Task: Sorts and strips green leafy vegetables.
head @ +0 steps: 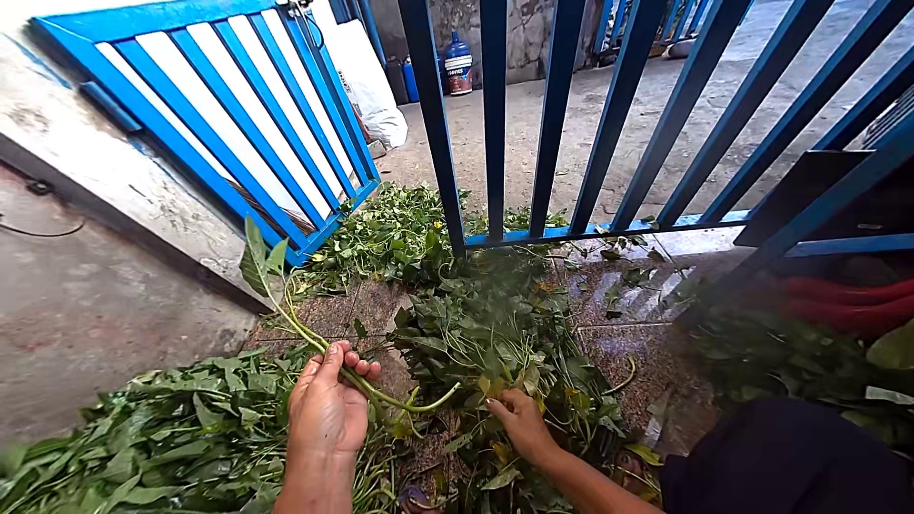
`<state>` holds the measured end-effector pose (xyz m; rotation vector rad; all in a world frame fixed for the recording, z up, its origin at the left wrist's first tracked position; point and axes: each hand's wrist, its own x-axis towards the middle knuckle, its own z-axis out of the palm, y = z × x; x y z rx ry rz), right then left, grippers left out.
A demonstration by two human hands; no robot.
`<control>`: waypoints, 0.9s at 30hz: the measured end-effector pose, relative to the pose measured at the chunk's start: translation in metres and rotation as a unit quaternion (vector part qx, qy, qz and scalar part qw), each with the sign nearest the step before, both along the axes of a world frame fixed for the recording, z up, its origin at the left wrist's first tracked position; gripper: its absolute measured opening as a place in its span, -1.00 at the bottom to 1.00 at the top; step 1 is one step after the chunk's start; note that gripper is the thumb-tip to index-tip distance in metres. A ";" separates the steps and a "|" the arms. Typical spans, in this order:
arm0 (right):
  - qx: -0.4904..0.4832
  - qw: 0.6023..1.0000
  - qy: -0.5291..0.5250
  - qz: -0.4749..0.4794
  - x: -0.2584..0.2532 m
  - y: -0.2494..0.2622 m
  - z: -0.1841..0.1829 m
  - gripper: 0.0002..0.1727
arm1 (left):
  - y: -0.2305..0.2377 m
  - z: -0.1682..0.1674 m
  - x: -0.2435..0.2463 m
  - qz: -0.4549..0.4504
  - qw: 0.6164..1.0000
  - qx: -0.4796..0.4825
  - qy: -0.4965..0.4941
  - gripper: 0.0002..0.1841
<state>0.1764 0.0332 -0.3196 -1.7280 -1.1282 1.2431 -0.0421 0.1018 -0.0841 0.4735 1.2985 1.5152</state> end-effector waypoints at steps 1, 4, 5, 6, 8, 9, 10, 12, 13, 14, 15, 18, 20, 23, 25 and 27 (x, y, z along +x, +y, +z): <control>0.032 0.999 -0.002 -0.005 0.001 -0.009 0.008 -0.66 | 0.000 -0.001 0.000 0.001 1.000 0.001 0.001 -0.84; 0.078 0.996 -0.044 0.014 0.008 -0.026 0.014 -0.64 | -0.002 -0.002 0.003 -0.004 1.000 0.003 0.001 -0.83; 0.088 0.994 -0.064 0.022 0.010 -0.030 0.015 -0.63 | -0.002 -0.002 0.004 -0.007 1.000 0.003 0.001 -0.82; 0.103 0.990 -0.086 0.033 0.012 -0.034 0.018 -0.63 | -0.002 -0.002 0.005 -0.007 1.000 0.002 0.003 -0.83; 0.155 0.978 -0.127 0.051 0.014 -0.043 0.021 -0.66 | -0.003 -0.003 0.006 -0.011 1.000 0.000 0.007 -0.84; 0.179 0.972 -0.144 0.057 0.015 -0.048 0.022 -0.68 | -0.003 -0.003 0.007 -0.011 1.000 0.000 0.010 -0.84; 0.201 0.965 -0.156 0.061 0.014 -0.053 0.022 -0.70 | -0.004 -0.003 0.007 -0.011 1.000 0.000 0.011 -0.84; 0.256 0.950 -0.169 0.056 0.012 -0.064 0.020 -0.76 | -0.003 -0.003 0.006 -0.012 1.000 0.004 0.011 -0.84; 0.283 0.942 -0.171 0.051 0.010 -0.069 0.019 -0.79 | -0.003 -0.003 0.006 -0.013 1.000 0.007 0.010 -0.84; 0.310 0.934 -0.172 0.045 0.008 -0.073 0.020 -0.80 | -0.003 -0.003 0.005 -0.013 1.000 0.008 0.011 -0.84; 0.339 0.924 -0.174 0.035 0.005 -0.077 0.022 -0.80 | -0.003 -0.003 0.005 -0.013 1.000 0.008 0.010 -0.84; 0.419 0.889 -0.184 0.018 0.001 -0.082 0.034 -0.82 | -0.003 -0.003 0.004 -0.016 1.000 0.008 0.011 -0.83; 0.445 0.872 -0.202 0.018 -0.001 -0.082 0.040 -0.76 | -0.002 -0.003 0.003 -0.016 1.000 0.009 0.007 -0.83; 0.457 0.863 -0.214 0.014 -0.001 -0.079 0.045 -0.79 | -0.003 -0.003 0.002 -0.016 1.000 0.012 0.004 -0.82; 0.433 0.871 -0.229 0.021 0.001 -0.082 0.043 -0.83 | -0.003 -0.002 0.002 -0.010 1.000 0.015 0.015 -0.82; 0.357 0.895 -0.260 0.060 0.002 -0.090 0.034 -0.81 | -0.003 0.000 0.000 -0.001 0.999 0.024 0.037 -0.84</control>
